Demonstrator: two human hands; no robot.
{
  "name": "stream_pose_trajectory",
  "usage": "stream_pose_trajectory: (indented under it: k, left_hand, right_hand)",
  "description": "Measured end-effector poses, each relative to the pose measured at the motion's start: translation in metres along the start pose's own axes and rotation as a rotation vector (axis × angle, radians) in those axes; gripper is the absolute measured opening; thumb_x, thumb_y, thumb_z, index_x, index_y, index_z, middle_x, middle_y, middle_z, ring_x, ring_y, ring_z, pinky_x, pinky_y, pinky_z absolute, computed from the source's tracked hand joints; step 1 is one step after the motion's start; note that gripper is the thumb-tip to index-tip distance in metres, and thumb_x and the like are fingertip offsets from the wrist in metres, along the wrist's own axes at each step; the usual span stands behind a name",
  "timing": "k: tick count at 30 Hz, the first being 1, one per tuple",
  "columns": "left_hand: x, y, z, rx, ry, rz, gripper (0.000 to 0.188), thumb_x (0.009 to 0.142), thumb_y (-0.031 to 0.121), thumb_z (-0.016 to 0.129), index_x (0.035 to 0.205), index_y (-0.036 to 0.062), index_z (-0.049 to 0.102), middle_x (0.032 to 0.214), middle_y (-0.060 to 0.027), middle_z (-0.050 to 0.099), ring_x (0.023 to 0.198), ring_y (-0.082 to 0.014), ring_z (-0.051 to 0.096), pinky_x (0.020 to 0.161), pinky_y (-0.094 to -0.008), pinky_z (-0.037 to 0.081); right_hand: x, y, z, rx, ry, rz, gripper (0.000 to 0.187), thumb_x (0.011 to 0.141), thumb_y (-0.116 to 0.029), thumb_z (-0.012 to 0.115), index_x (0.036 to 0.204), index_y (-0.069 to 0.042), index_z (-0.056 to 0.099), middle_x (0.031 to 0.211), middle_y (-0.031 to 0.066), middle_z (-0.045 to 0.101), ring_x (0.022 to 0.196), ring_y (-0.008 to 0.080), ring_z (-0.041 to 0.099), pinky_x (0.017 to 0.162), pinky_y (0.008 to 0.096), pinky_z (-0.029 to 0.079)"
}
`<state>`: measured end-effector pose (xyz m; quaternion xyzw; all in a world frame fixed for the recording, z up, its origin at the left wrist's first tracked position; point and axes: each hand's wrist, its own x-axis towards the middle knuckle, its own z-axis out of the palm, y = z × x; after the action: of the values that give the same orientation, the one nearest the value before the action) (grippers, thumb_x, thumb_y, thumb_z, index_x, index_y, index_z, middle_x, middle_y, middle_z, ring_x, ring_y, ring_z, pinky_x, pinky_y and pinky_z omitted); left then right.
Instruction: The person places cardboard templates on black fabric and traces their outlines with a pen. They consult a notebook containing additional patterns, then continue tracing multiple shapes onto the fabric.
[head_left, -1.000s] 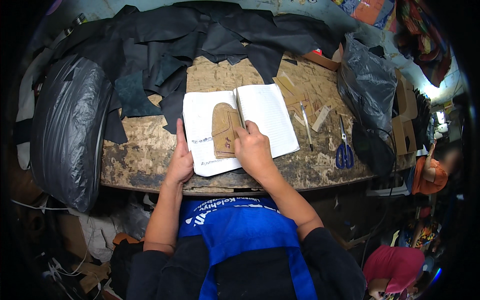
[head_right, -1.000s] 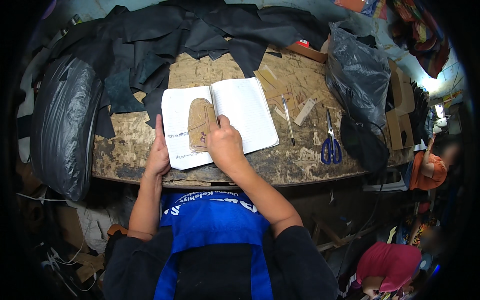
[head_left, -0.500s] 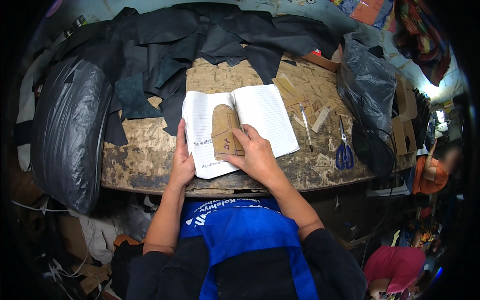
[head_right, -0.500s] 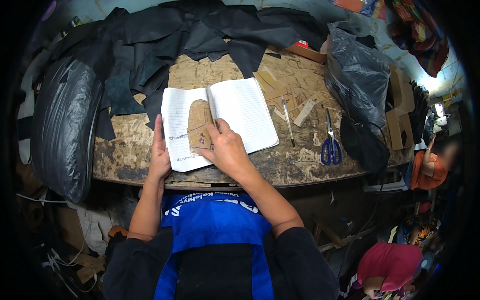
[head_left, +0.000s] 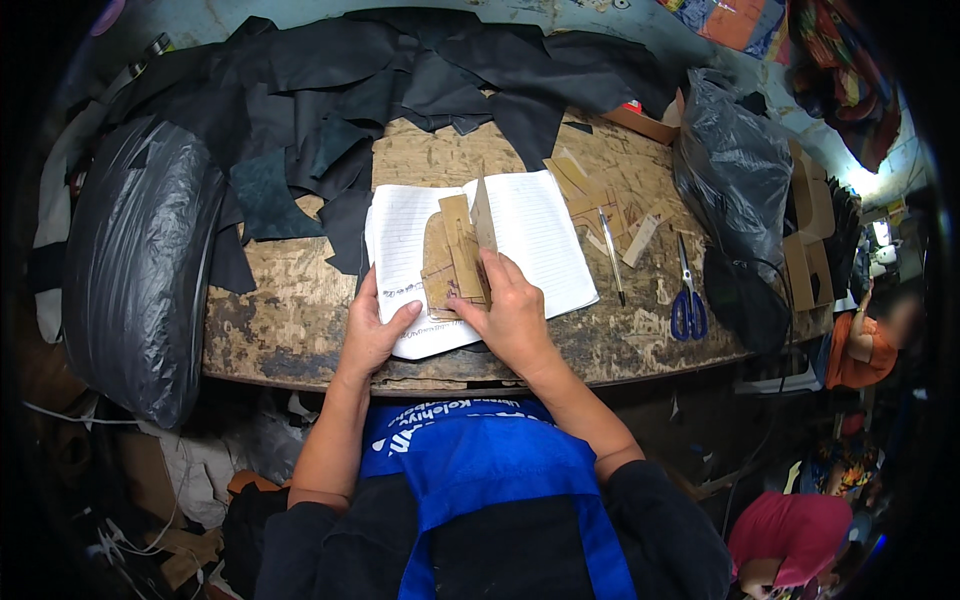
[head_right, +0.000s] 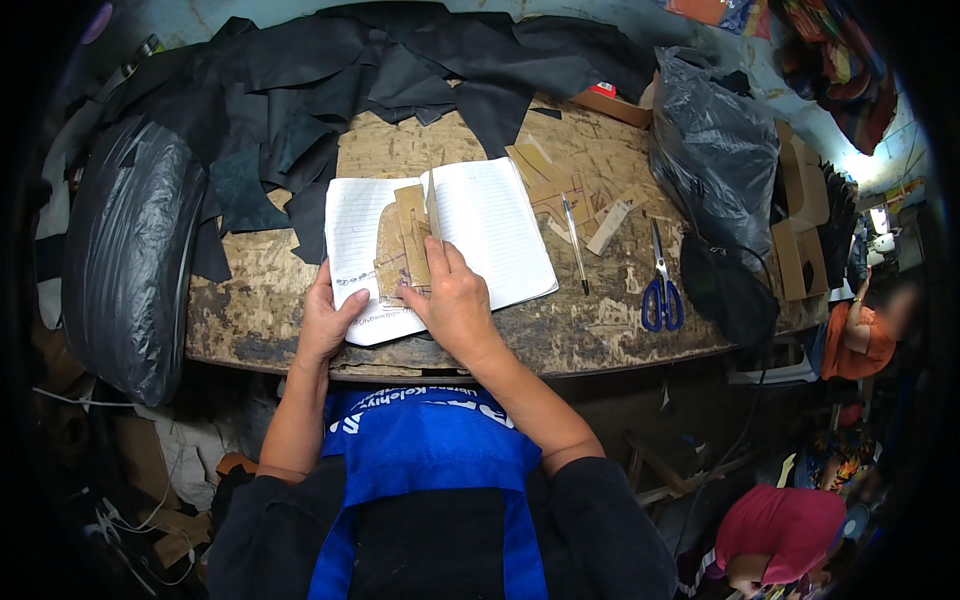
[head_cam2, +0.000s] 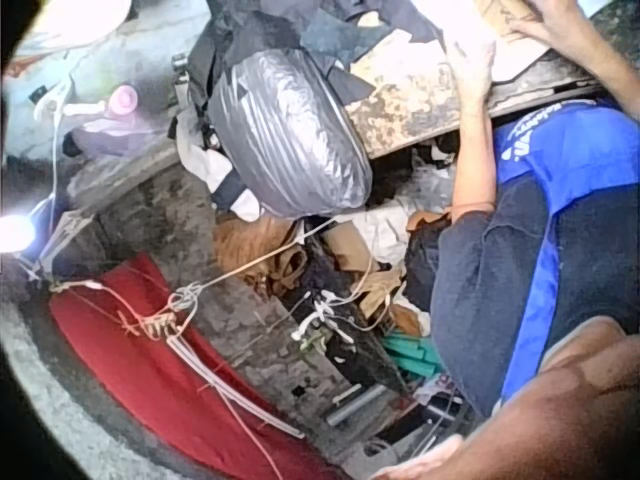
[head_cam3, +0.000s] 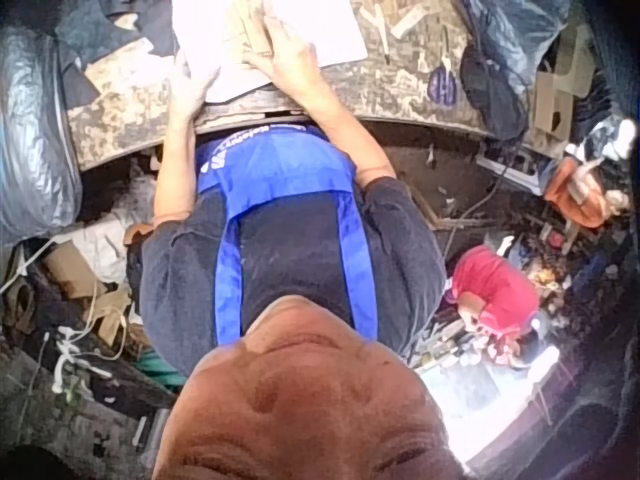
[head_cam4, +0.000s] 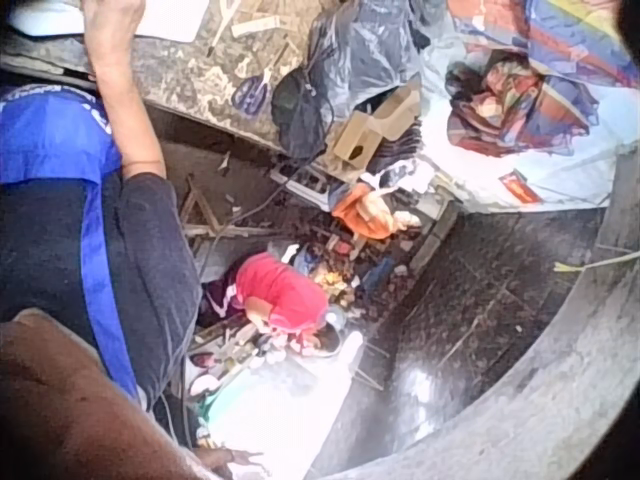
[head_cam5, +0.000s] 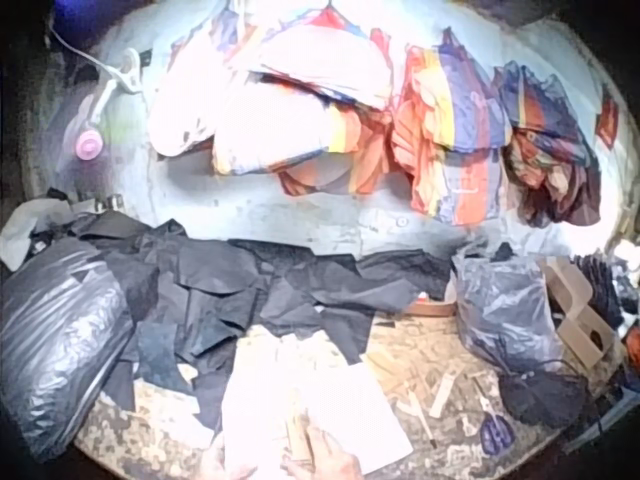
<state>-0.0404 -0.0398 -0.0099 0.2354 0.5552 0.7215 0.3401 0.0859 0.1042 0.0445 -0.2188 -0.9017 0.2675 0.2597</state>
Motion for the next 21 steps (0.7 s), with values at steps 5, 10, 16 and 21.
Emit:
stream_pose_trajectory:
  k: [5, 10, 16, 21]
  left_hand:
    - [0.001, -0.001, 0.002, -0.002, 0.030, 0.022, 0.059, 0.084, 0.005, 0.065, 0.134, -0.0060, 0.036, 0.122, -0.0162, 0.056, 0.108, -0.0181, 0.057, 0.091, -0.0288, 0.047]
    - [0.001, -0.005, -0.002, 0.003, 0.003, 0.012, 0.064, 0.085, -0.001, 0.059, 0.139, -0.0105, 0.027, 0.126, -0.0203, 0.052, 0.113, -0.0210, 0.054, 0.094, -0.0302, 0.044]
    - [0.001, -0.004, -0.001, -0.013, 0.012, 0.013, 0.062, 0.085, -0.005, 0.056, 0.139, -0.0095, 0.028, 0.127, -0.0192, 0.052, 0.114, -0.0203, 0.053, 0.096, -0.0296, 0.043]
    - [0.000, -0.002, 0.000, -0.004, 0.021, -0.014, 0.062, 0.084, -0.005, 0.056, 0.139, -0.0090, 0.029, 0.127, -0.0188, 0.052, 0.114, -0.0202, 0.053, 0.095, -0.0296, 0.043]
  right_hand:
    - [0.002, 0.001, 0.001, 0.039, 0.034, 0.044, 0.057, 0.069, -0.018, 0.080, 0.113, 0.009, 0.055, 0.103, 0.0258, 0.063, 0.091, 0.0358, 0.065, 0.078, 0.0379, 0.054]
    - [0.002, 0.008, -0.001, 0.012, 0.065, 0.024, 0.042, 0.073, -0.007, 0.070, 0.111, 0.007, 0.058, 0.101, 0.0250, 0.063, 0.089, 0.0373, 0.065, 0.075, 0.0385, 0.054]
    - [0.002, 0.008, 0.004, 0.002, 0.055, 0.041, 0.032, 0.073, -0.006, 0.068, 0.102, 0.007, 0.062, 0.091, 0.0235, 0.062, 0.077, 0.0374, 0.064, 0.070, 0.0407, 0.053]
    - [0.002, 0.006, 0.005, -0.060, 0.010, 0.047, 0.035, 0.070, -0.014, 0.074, 0.096, 0.007, 0.064, 0.087, 0.0219, 0.060, 0.073, 0.0359, 0.063, 0.065, 0.0405, 0.053]
